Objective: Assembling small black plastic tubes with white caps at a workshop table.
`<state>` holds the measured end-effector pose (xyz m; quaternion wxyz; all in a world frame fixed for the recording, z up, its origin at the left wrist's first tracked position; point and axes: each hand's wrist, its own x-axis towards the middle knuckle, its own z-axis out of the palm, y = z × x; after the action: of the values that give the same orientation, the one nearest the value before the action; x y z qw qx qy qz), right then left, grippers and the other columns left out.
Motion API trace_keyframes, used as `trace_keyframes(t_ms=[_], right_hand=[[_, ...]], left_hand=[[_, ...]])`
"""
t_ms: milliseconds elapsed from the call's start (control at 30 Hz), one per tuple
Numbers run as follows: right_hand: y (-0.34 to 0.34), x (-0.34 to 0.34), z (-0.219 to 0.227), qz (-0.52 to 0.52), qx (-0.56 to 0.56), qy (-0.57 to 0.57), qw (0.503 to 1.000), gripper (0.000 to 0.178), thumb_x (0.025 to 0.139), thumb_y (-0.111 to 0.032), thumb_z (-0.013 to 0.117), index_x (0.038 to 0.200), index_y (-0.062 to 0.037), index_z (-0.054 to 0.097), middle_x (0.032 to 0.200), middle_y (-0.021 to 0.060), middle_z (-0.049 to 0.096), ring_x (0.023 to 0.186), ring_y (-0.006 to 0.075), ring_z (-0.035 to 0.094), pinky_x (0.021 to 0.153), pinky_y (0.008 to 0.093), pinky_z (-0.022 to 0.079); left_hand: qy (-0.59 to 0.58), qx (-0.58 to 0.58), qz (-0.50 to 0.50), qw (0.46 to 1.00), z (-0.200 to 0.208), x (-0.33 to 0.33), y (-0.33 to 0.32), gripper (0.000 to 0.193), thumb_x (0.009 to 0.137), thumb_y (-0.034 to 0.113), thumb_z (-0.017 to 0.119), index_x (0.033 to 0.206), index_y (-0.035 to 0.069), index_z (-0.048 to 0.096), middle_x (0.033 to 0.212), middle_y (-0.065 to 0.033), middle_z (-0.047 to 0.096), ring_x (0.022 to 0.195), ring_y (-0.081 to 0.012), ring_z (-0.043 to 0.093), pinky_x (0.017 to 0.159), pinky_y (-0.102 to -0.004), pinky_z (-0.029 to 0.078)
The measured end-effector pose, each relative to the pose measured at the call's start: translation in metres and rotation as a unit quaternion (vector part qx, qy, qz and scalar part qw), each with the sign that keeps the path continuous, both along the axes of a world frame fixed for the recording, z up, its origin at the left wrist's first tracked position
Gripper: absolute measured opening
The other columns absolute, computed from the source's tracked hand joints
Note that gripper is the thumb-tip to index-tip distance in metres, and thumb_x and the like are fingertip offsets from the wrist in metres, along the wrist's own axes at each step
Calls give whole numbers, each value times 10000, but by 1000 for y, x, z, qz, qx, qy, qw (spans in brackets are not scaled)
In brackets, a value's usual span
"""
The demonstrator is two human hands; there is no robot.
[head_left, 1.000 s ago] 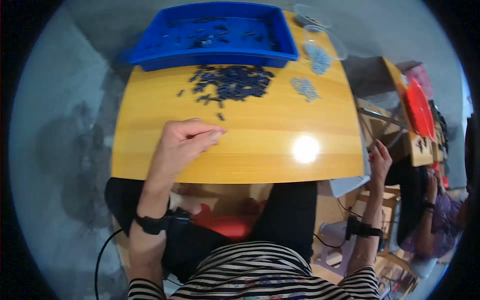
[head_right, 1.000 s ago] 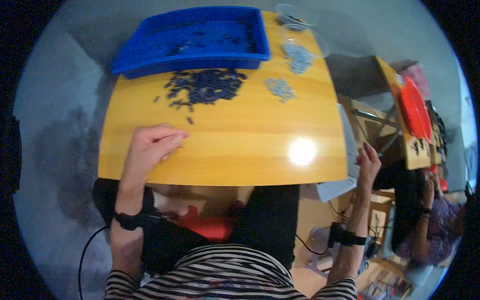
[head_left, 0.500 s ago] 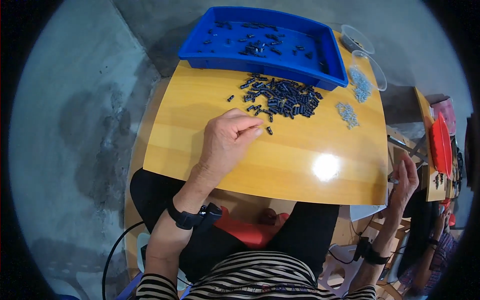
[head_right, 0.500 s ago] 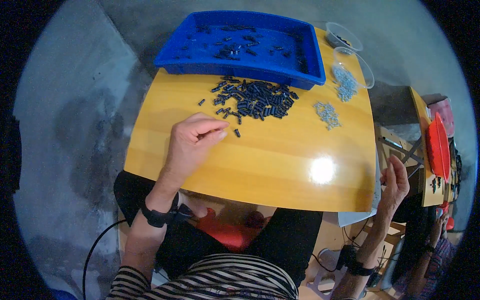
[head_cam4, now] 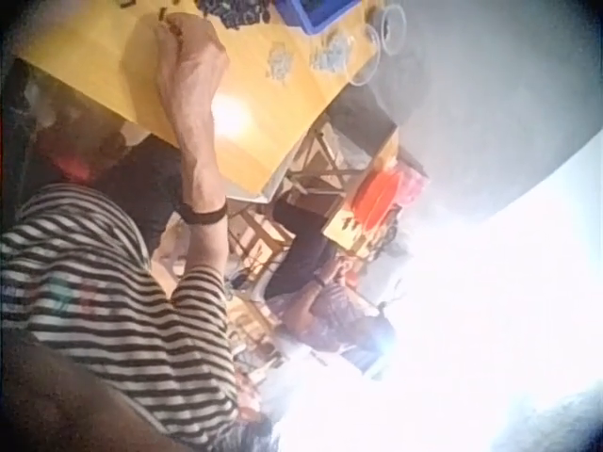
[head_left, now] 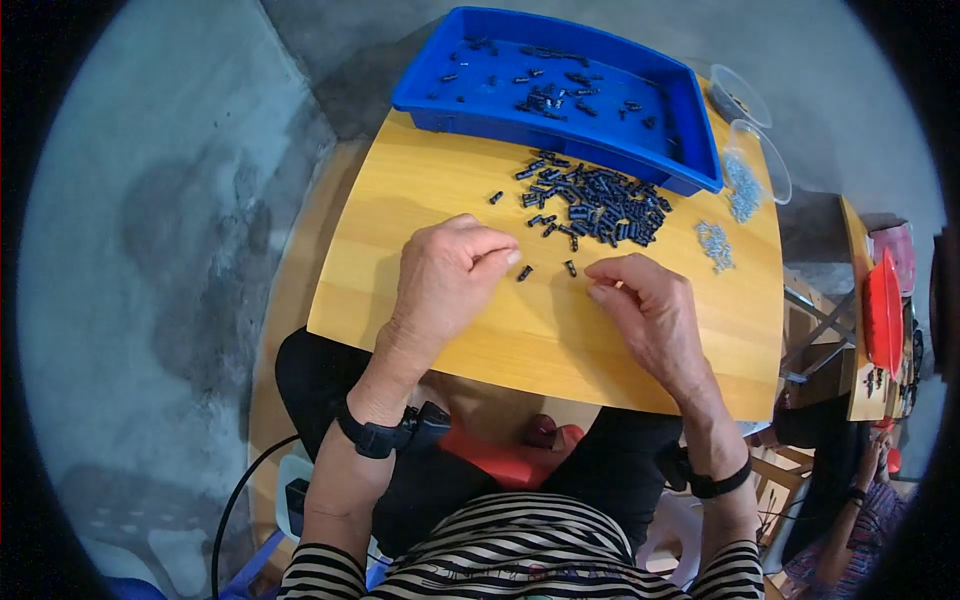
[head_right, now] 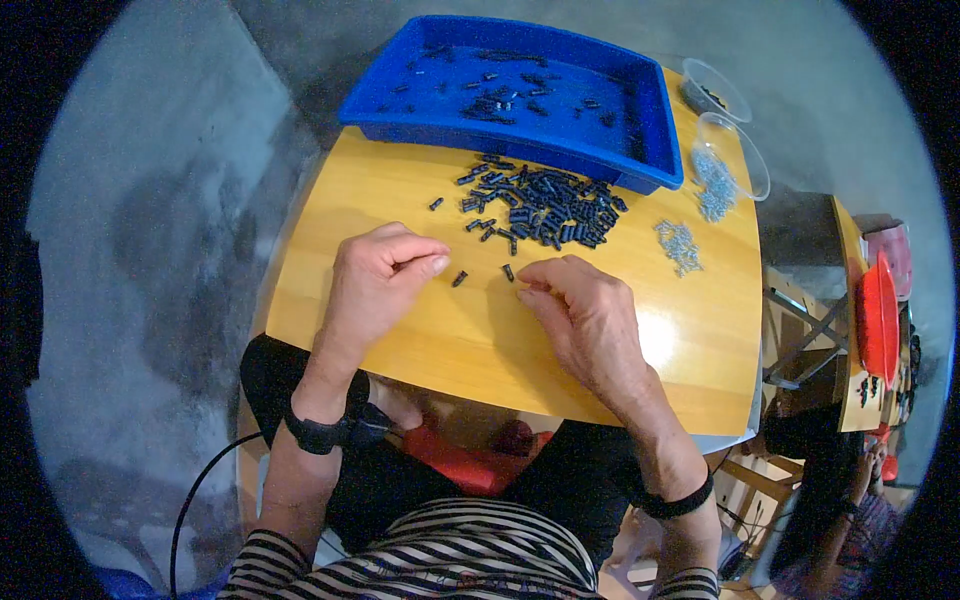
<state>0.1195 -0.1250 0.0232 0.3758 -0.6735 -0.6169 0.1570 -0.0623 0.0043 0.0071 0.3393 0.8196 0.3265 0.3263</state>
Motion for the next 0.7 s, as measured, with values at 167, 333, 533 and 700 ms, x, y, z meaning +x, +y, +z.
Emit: trace_keyframes(t_ms=[167,333,533,700], right_hand=[[21,-8,-9,-35,2,9,999,144,751,-56,668,887,-30,630,783,123,630,697,262,641,614,328,505],[29,-10,-19,-33,32,-47,998,112,750,-68,654,853,-56,611,764,101,606,670,280,624,589,357,505],[30,-14,-25,-43,52,-127,990,84,766,-101,637,832,-89,586,747,82,553,611,284,602,537,374,496],[28,-15,-28,-36,63,-174,982,77,766,-79,604,839,-89,578,750,74,545,626,258,607,511,358,495]], left_hand=[[25,8,-13,1000,1,2,-5,104,727,88,709,804,21,691,660,-77,596,575,-161,574,526,-275,434],[58,25,-13,998,2,6,-9,107,699,102,710,784,40,692,666,-93,582,587,-210,592,531,-311,446],[78,29,-13,996,0,10,-9,91,691,103,696,769,57,692,694,-86,599,624,-237,608,567,-331,470],[70,50,-5,996,-7,20,-9,75,691,107,700,757,71,694,719,-77,613,655,-242,620,587,-333,484]])
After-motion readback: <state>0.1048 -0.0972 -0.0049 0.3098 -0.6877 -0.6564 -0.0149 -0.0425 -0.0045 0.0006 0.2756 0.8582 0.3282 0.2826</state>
